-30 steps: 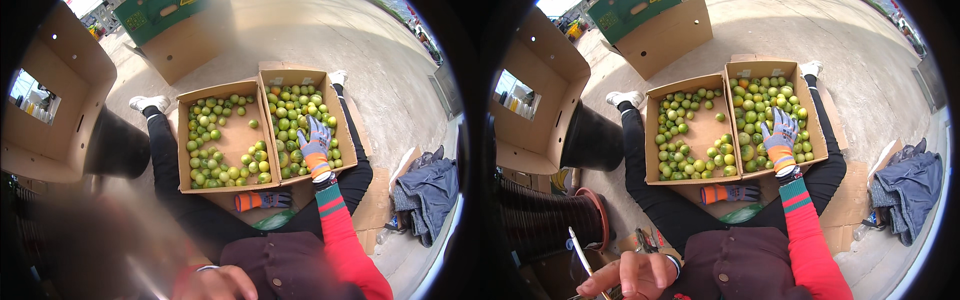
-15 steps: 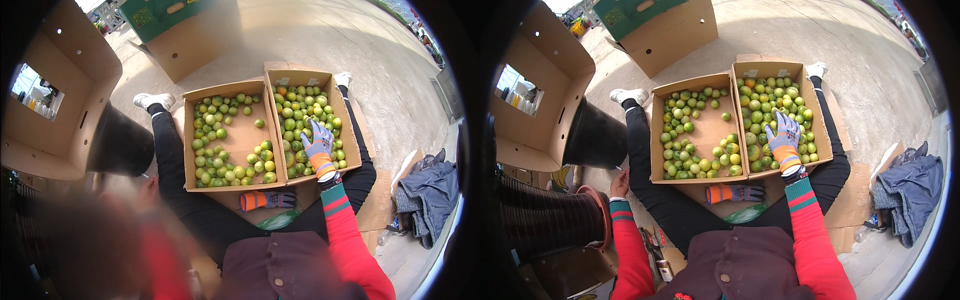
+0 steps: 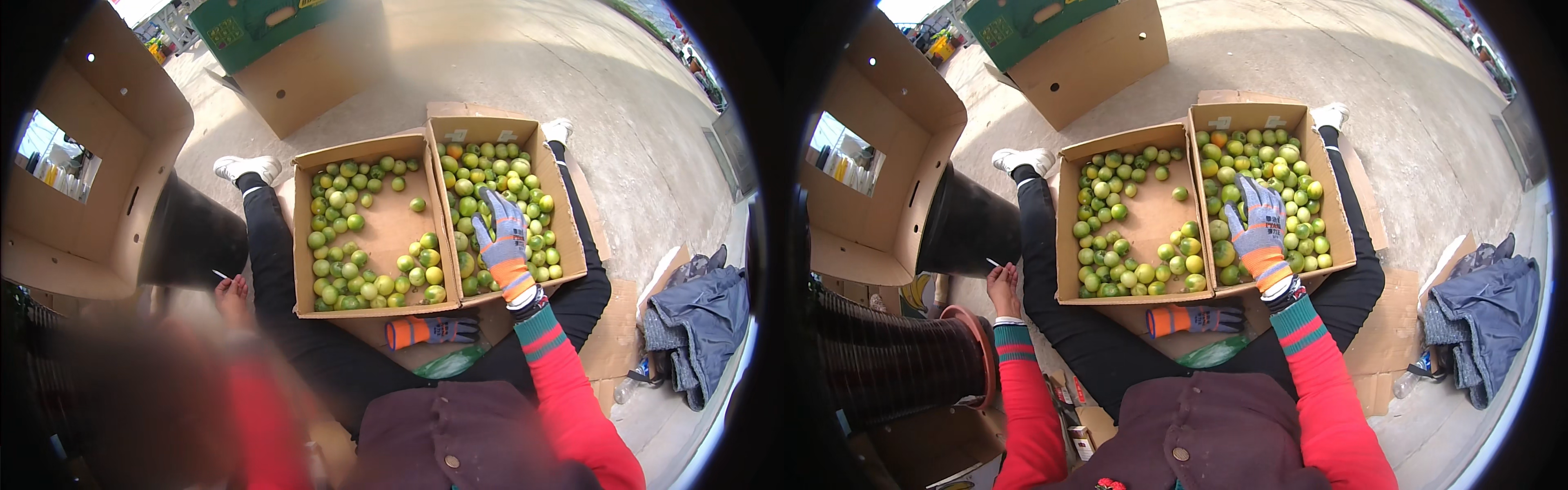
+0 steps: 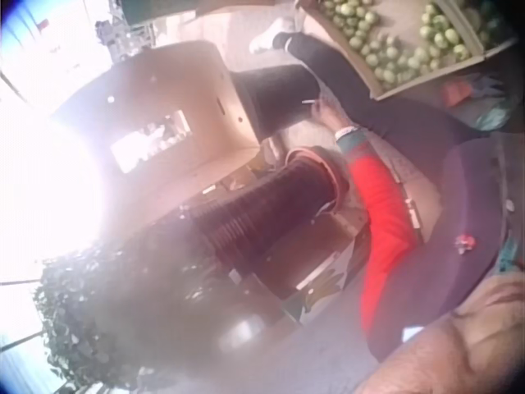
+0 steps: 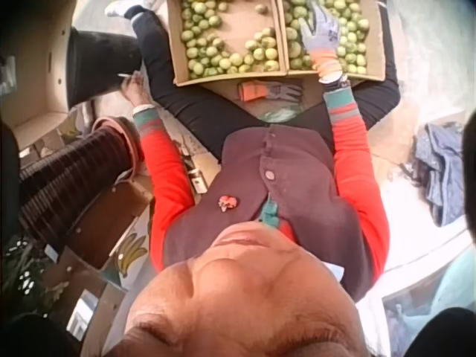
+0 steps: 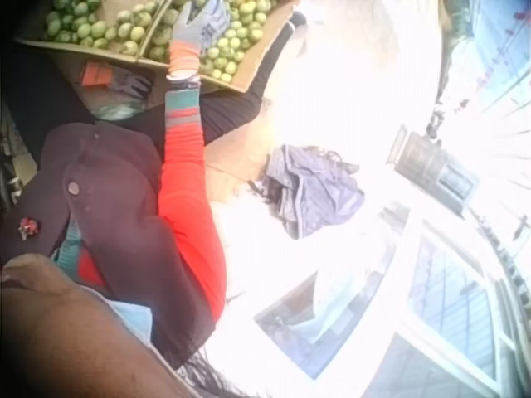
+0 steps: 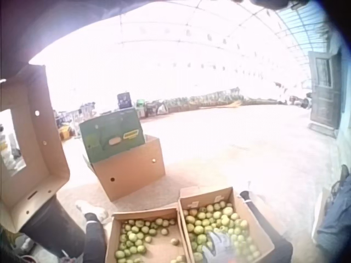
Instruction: The person sits on the ground and sorts green citrus fruits between two cardboard boxes using gloved hands. The person repeatedly picks fruits from one box and places them into the other, gradually redistributing the contents.
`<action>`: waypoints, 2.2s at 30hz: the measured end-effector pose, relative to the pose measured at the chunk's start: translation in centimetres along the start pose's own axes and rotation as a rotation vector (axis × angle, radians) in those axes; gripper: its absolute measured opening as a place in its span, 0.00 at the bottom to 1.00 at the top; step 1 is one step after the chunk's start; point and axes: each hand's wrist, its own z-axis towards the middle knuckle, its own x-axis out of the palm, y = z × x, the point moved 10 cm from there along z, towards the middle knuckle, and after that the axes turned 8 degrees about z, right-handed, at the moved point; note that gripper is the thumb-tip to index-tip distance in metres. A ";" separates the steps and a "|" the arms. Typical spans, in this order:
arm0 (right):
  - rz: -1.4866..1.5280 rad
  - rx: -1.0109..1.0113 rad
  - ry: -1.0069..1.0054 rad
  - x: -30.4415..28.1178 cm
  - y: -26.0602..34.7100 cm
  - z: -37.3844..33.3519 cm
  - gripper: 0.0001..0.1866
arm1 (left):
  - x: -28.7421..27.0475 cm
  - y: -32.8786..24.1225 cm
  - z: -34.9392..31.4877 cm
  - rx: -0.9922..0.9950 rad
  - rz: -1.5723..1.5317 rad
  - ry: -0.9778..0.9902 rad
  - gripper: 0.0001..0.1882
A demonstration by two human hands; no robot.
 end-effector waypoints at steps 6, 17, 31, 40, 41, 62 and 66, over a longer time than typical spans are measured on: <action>0.091 -0.225 0.337 11.7 10.6 1.4 0.19 | 9.5 -8.7 -7.1 0.409 0.158 -0.021 0.12; -0.250 -0.003 0.853 26.5 10.2 0.0 0.30 | 13.7 -9.3 -10.4 0.679 0.486 0.080 0.26; 0.237 0.279 0.075 2.8 -1.9 4.5 0.27 | 13.7 -6.8 -9.3 0.464 0.419 0.114 0.24; 0.281 0.353 -0.198 -3.6 -10.5 3.7 0.19 | 13.7 -7.0 -8.9 0.482 0.441 0.122 0.24; 0.364 0.312 -0.168 -2.1 -8.9 4.0 0.18 | 13.7 -7.0 -8.7 0.522 0.451 0.110 0.24; -0.336 -0.284 0.800 28.0 14.5 2.3 0.14 | 14.4 -7.8 -9.8 0.676 0.519 0.063 0.22; -0.197 -0.211 0.893 25.7 14.1 -0.8 0.18 | 14.2 -7.8 -9.5 0.693 0.532 0.060 0.21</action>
